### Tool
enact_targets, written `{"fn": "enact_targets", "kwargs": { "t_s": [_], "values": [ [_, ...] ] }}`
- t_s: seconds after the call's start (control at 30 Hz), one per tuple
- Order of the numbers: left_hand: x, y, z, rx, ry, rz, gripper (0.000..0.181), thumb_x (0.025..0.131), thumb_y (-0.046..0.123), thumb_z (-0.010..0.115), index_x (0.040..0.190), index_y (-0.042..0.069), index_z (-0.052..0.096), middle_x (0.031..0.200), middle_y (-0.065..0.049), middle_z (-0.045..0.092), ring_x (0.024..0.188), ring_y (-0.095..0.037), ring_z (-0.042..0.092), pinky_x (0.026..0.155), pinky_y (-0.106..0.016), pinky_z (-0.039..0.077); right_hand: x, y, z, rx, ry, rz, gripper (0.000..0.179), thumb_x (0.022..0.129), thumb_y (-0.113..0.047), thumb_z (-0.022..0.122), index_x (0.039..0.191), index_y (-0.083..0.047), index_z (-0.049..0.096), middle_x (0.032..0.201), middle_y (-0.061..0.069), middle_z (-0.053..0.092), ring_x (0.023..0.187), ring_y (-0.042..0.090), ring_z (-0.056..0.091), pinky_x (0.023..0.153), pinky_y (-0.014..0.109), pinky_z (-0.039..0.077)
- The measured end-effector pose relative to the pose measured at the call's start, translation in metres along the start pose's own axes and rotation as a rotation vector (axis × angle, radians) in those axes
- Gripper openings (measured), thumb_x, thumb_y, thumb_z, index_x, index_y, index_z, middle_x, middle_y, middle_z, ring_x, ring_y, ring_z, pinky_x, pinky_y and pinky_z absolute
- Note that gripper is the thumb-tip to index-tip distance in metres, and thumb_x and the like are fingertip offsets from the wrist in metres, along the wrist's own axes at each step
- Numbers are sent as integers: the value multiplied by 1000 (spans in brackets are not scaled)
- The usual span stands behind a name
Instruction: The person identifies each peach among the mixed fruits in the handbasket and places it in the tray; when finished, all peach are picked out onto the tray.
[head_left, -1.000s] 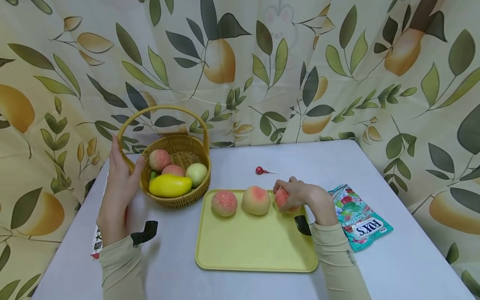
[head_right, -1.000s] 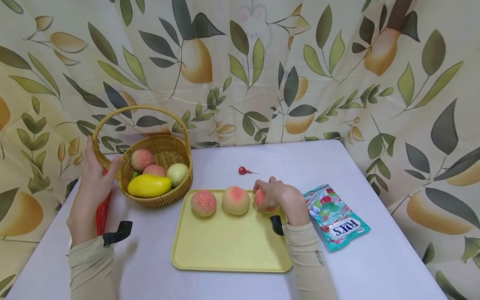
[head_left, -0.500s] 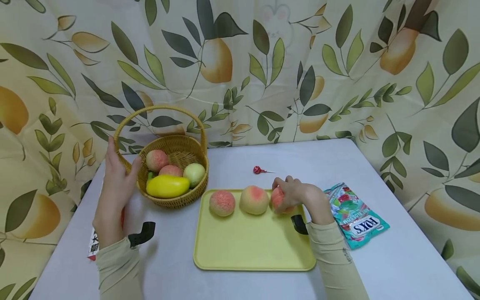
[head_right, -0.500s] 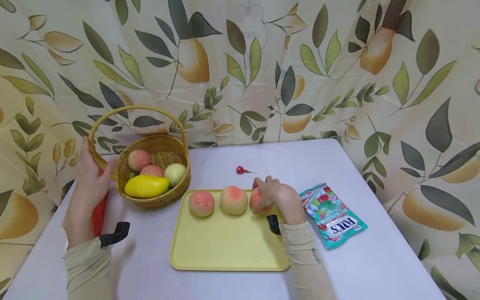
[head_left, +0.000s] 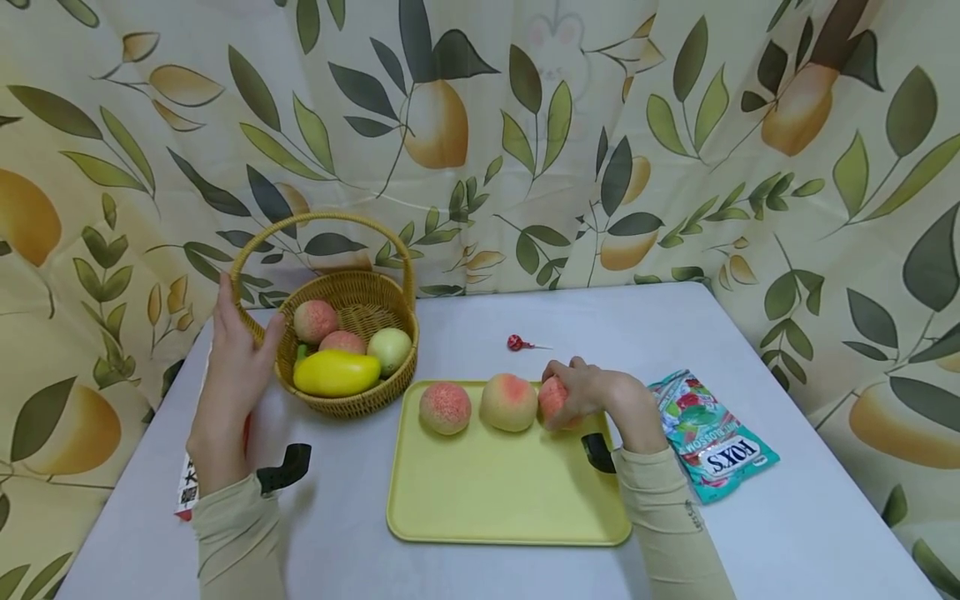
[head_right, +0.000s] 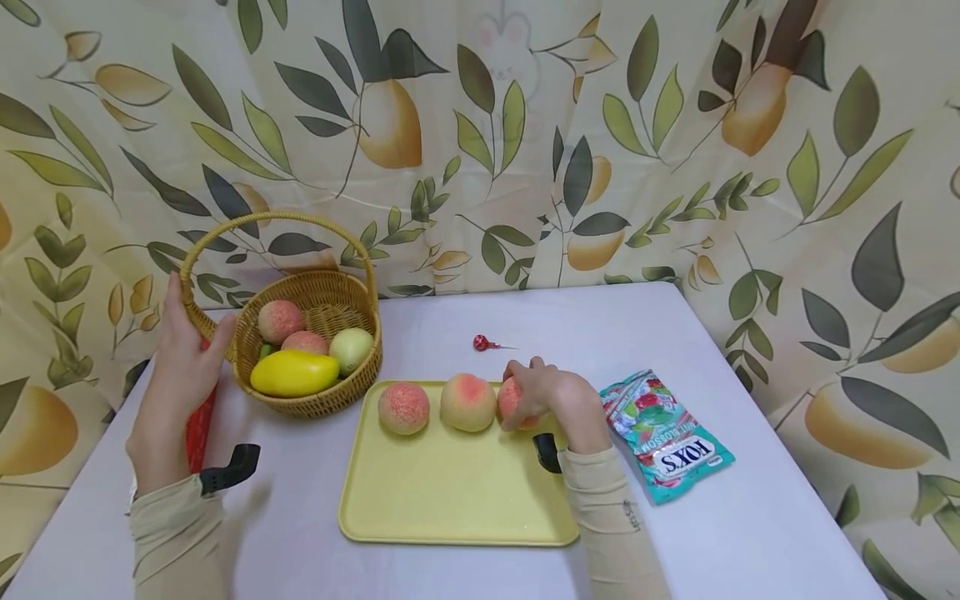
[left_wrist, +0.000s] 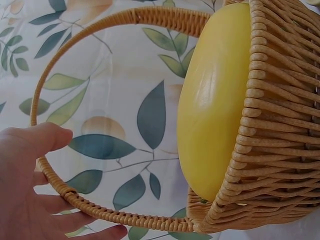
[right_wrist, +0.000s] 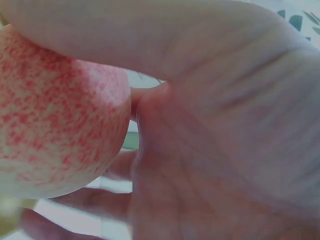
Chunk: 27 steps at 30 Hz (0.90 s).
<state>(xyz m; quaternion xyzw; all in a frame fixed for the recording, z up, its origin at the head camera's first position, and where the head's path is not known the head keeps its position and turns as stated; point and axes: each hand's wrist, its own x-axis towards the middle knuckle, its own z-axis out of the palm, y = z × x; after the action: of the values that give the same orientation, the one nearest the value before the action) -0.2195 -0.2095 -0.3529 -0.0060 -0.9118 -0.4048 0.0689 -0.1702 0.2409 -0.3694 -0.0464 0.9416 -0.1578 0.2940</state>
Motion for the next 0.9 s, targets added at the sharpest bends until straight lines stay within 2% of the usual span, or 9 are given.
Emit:
{"fn": "enact_targets", "kwargs": {
  "t_s": [0.13, 0.27, 0.67, 0.9],
  "values": [
    [0, 0, 0, 2, -6, -5, 91, 105, 55, 43, 161, 33, -26, 173, -15, -14, 157, -54, 7, 121, -76, 13, -2, 4, -1, 34, -6, 41, 63, 80, -36, 82, 133, -19, 52, 120, 17, 48, 102, 30, 55, 81, 45, 52],
    [0, -1, 0, 5, -3, -2, 91, 105, 55, 43, 161, 33, -26, 174, -14, -14, 157, -54, 7, 120, -76, 14, -3, 8, -2, 45, -1, 55, 62, 79, -33, 82, 131, -19, 52, 119, 18, 47, 99, 30, 55, 78, 43, 51],
    [0, 0, 1, 2, 6, 19, 91, 105, 53, 43, 161, 32, -25, 174, -14, -14, 157, -53, 7, 121, -76, 13, -1, 9, -4, 33, -15, 58, 64, 82, -36, 80, 135, -16, 50, 120, 16, 52, 103, 30, 55, 83, 45, 53],
    [-1, -1, 0, 1, -2, 12, 91, 105, 53, 43, 161, 31, -25, 174, -14, -15, 157, -54, 7, 121, -76, 13, -1, 8, -4, 24, -3, 34, 64, 85, -37, 71, 140, -13, 50, 120, 15, 56, 107, 29, 55, 89, 48, 52]
  ]
}}
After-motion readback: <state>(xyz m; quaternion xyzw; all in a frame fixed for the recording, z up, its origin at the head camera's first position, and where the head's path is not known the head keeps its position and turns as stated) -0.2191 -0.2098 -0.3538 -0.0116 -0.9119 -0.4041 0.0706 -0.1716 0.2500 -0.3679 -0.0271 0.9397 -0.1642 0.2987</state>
